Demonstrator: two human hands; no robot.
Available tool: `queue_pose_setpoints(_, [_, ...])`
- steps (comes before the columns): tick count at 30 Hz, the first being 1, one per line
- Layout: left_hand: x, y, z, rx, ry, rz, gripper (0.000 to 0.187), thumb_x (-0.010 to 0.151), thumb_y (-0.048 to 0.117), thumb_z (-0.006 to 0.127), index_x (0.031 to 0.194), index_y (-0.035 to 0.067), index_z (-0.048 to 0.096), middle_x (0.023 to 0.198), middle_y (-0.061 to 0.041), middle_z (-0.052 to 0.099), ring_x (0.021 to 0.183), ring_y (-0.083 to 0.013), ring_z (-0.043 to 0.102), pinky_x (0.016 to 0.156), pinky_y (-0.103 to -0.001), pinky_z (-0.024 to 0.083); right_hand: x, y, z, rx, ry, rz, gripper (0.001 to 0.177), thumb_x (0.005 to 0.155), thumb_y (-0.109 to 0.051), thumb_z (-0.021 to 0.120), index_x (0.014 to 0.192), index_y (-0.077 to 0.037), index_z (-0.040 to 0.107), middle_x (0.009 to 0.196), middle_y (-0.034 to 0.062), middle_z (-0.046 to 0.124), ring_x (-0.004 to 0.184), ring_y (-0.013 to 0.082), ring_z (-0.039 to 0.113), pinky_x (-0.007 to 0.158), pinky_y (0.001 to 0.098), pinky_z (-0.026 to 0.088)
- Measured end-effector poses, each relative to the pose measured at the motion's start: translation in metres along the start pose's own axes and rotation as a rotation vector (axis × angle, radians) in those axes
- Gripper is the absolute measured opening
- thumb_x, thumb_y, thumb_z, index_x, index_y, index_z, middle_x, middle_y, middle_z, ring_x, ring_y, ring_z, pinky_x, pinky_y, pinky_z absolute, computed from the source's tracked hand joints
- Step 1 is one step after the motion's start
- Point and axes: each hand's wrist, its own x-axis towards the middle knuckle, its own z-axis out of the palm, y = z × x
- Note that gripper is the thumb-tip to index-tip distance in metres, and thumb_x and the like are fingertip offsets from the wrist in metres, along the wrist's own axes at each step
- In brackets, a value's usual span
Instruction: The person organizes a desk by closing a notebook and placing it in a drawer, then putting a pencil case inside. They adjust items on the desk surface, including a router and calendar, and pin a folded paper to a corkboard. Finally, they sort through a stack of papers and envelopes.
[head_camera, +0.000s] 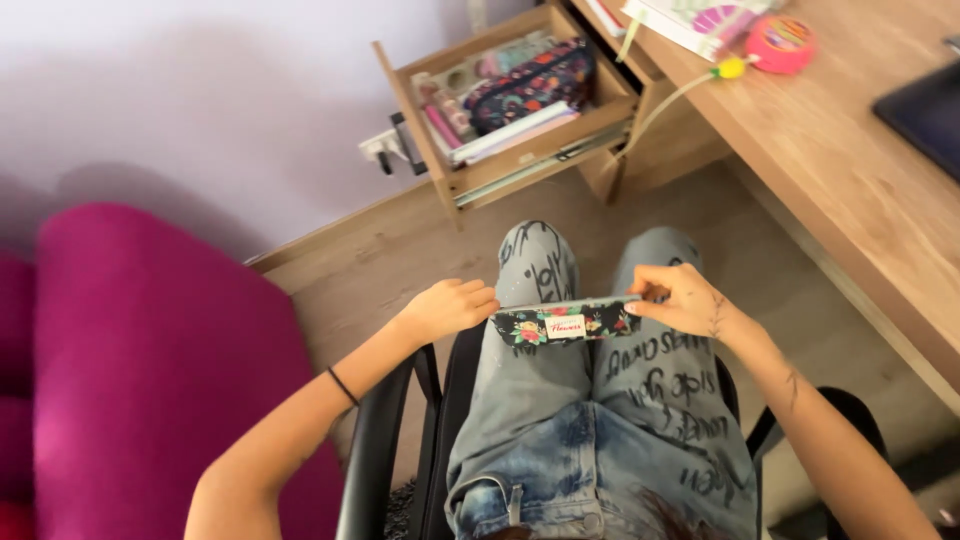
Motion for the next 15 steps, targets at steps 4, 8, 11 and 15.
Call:
queue_pose_setpoints(4, [0.024,-0.015,-0.043,0.031,-0.001,-0.15,0.019,0.1,0.017,0.059,0.084,0.022,0.054,0.078,0.007,0.049,0.072,-0.0118,0.052,0.053,-0.023,0.041,0.037,-0.039,-0.01,-0.122,0.112,-0.158,0.012,0.083,-0.014,0.08,0.087,-0.013,0.069,0.069,0.0078,0.077,0.071,0.0218,0.077,0.064,0.0371,0.061])
queue_pose_setpoints(8, [0.05,-0.042,-0.065,0.015,0.037,-0.507,0.014,0.108,0.025,0.048,0.098,0.024,0.058,0.089,0.007,0.056,0.083,-0.0105,0.06,0.062,-0.021,0.049,0.087,-0.028,-0.039,-0.071,0.272,-0.166,0.018,0.093,-0.015,0.076,0.108,-0.015,0.066,0.091,0.0113,0.076,0.083,0.0247,0.075,0.066,0.0358,0.061])
queue_pose_setpoints(11, [0.073,-0.061,-0.069,-0.075,0.062,-0.752,0.012,0.108,0.024,0.046,0.106,0.025,0.058,0.092,0.005,0.061,0.079,-0.0187,0.066,0.064,-0.028,0.055,0.131,-0.019,-0.052,0.06,0.348,-0.197,0.02,0.103,-0.013,0.068,0.121,-0.012,0.06,0.104,0.0165,0.072,0.085,0.0264,0.073,0.065,0.0344,0.061])
queue_pose_setpoints(15, [0.091,-0.102,-0.043,-0.532,0.244,-1.042,0.009,0.105,0.018,0.054,0.109,0.022,0.061,0.095,-0.004,0.073,0.082,-0.0326,0.073,0.065,-0.039,0.059,0.187,-0.002,-0.055,0.184,0.507,-0.316,0.016,0.113,-0.01,0.057,0.127,-0.01,0.051,0.107,0.0147,0.064,0.083,0.0196,0.066,0.066,0.0315,0.057])
